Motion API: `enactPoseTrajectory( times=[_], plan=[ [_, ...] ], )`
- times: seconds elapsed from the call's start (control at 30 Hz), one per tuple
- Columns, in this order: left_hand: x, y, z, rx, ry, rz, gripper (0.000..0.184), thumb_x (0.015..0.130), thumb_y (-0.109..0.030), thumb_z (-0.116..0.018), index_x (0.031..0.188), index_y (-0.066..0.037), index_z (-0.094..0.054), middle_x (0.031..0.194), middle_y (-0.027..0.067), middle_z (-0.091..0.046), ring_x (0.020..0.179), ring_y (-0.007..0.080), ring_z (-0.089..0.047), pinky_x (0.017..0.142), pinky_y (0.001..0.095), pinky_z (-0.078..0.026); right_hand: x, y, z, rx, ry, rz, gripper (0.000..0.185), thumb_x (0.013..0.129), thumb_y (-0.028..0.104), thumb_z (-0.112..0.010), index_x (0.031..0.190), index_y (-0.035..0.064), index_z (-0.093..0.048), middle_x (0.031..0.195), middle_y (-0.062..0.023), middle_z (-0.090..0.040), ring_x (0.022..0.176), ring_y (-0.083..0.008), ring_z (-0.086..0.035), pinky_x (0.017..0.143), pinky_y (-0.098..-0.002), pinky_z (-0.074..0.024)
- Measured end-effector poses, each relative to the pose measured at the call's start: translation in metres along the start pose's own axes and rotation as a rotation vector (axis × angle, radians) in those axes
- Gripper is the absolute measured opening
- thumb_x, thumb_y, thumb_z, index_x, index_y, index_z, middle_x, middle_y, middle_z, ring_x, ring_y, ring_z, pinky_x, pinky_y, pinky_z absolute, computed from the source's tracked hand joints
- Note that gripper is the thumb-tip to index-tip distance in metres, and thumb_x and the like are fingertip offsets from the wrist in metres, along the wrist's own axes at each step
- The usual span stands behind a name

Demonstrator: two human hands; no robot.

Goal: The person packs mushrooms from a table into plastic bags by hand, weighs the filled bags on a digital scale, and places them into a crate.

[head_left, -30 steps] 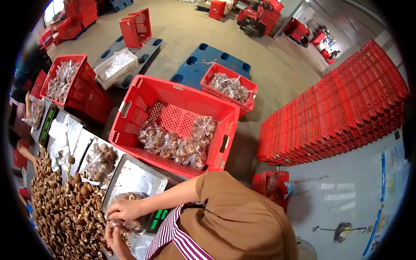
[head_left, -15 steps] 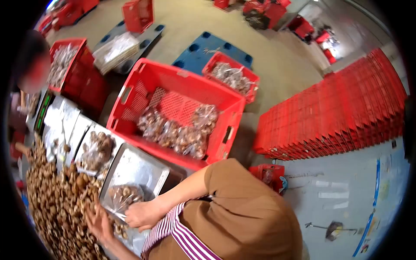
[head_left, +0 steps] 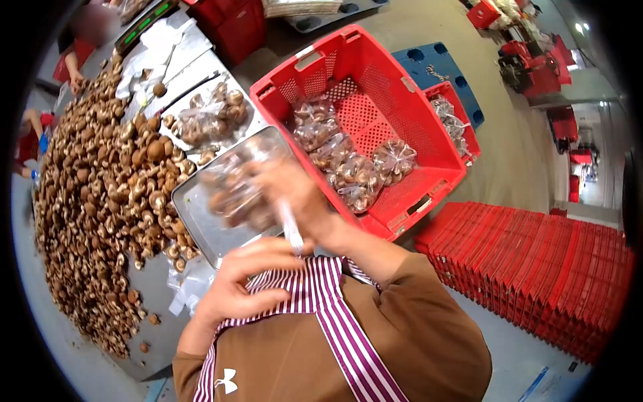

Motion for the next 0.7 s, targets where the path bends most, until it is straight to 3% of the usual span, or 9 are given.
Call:
enactPoseTrajectory(
  times=[0.17,0.23,0.37,0.4,0.47,0.5,0.53,0.6,0.7],
  plan=[
    [-0.019,0.013,0.054,-0.051,-0.315,-0.083,0.053,0.085,-0.032,-0.074,0.124,0.001,-0.06,0.13,0.0247,-0.057,0.116,0.0328,-0.061,0.097,0.0437,-0.049,0.006,-0.075,0.09,-0.214,0.027,-0.302,0.018,0.088,0.008,-0.054,0.101,0.0015,-0.065,0.092,-0.0163,-0.065,0.086,-0.0324,-0.063,0.075,-0.0395,-0.05],
    [-0.036,0.028,0.074,0.044,-0.347,-0.049,0.043,0.09,-0.024,-0.069,0.122,0.003,-0.06,0.12,0.0214,-0.064,0.11,0.0306,-0.063,0.092,0.0419,-0.052,-0.003,-0.113,0.112,-0.441,0.039,-0.189,0.028,0.083,-0.001,-0.047,0.103,0.0024,-0.065,0.091,-0.0189,-0.062,0.087,-0.036,-0.06,0.078,-0.0444,-0.0485],
    [-0.102,0.09,0.115,-0.098,-0.706,0.143,0.026,0.093,-0.006,-0.059,0.117,0.003,-0.061,0.111,0.0136,-0.067,0.103,0.0202,-0.065,0.091,0.0329,-0.052,-0.053,-0.247,0.129,-0.557,0.276,-0.359,0.044,0.08,-0.005,-0.047,0.117,0.0089,-0.068,0.102,-0.0188,-0.065,0.096,-0.0376,-0.06,0.089,-0.0456,-0.0479],
    [-0.122,0.109,0.125,-0.136,-0.791,0.135,0.024,0.095,-0.007,-0.058,0.116,0.003,-0.062,0.11,0.0126,-0.067,0.102,0.0187,-0.065,0.088,0.0316,-0.053,-0.067,-0.273,0.133,-0.637,0.345,-0.47,0.045,0.08,-0.006,-0.048,0.119,0.0078,-0.067,0.104,-0.0194,-0.065,0.098,-0.039,-0.059,0.09,-0.0458,-0.0478],
    [-0.166,0.137,0.137,-0.157,-0.973,0.203,0.021,0.095,-0.008,-0.059,0.113,0.002,-0.062,0.105,0.0085,-0.067,0.097,0.0163,-0.065,0.086,0.0306,-0.053,-0.105,-0.334,0.143,-0.776,0.438,-0.397,0.041,0.081,-0.003,-0.051,0.119,0.0052,-0.064,0.108,-0.0235,-0.066,0.1,-0.0428,-0.06,0.089,-0.0477,-0.0482],
    [-0.189,0.154,0.14,-0.168,-1.06,0.205,0.02,0.094,-0.008,-0.059,0.111,0.001,-0.063,0.102,0.0071,-0.067,0.096,0.0153,-0.065,0.084,0.0302,-0.054,-0.125,-0.365,0.146,-0.745,0.495,-0.659,0.033,0.089,0.004,-0.051,0.12,0.003,-0.063,0.1,-0.0236,-0.068,0.096,-0.0432,-0.063,0.084,-0.0465,-0.0506],
    [-0.21,0.164,0.142,-0.152,-1.117,0.224,0.018,0.095,-0.009,-0.059,0.11,0.001,-0.063,0.097,0.0048,-0.066,0.091,0.0132,-0.064,0.081,0.0286,-0.054,-0.145,-0.393,0.151,-0.776,0.507,-0.585,0.03,0.092,0.009,-0.054,0.12,0.0028,-0.063,0.102,-0.0226,-0.069,0.096,-0.0417,-0.066,0.082,-0.0449,-0.0523],
    [-0.257,0.194,0.141,-0.044,-1.241,0.306,0.014,0.094,-0.013,-0.062,0.098,0.0,-0.064,0.083,0.0015,-0.064,0.075,0.0099,-0.06,0.068,0.027,-0.05,-0.167,-0.423,0.147,-0.618,0.487,-0.722,0.027,0.09,0.008,-0.057,0.114,0.0025,-0.067,0.104,-0.0172,-0.071,0.094,-0.0317,-0.068,0.085,-0.0384,-0.0516],
    [-0.317,0.23,0.116,0.111,-1.321,0.523,0.017,0.092,-0.017,-0.066,0.085,-0.002,-0.062,0.071,0.0001,-0.059,0.066,0.0087,-0.055,0.06,0.0269,-0.046,-0.136,-0.386,0.125,-0.591,0.369,-0.621,0.02,0.092,0.01,-0.058,0.108,0.0021,-0.068,0.094,-0.0125,-0.072,0.085,-0.0244,-0.068,0.079,-0.0342,-0.0525]
  ],
)
Point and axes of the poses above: each hand's wrist, its own x-axis towards the middle knuckle, its own z-axis out of the back of the hand, y = z × x, the point moved 9 cm from there along x, towards the middle knuckle
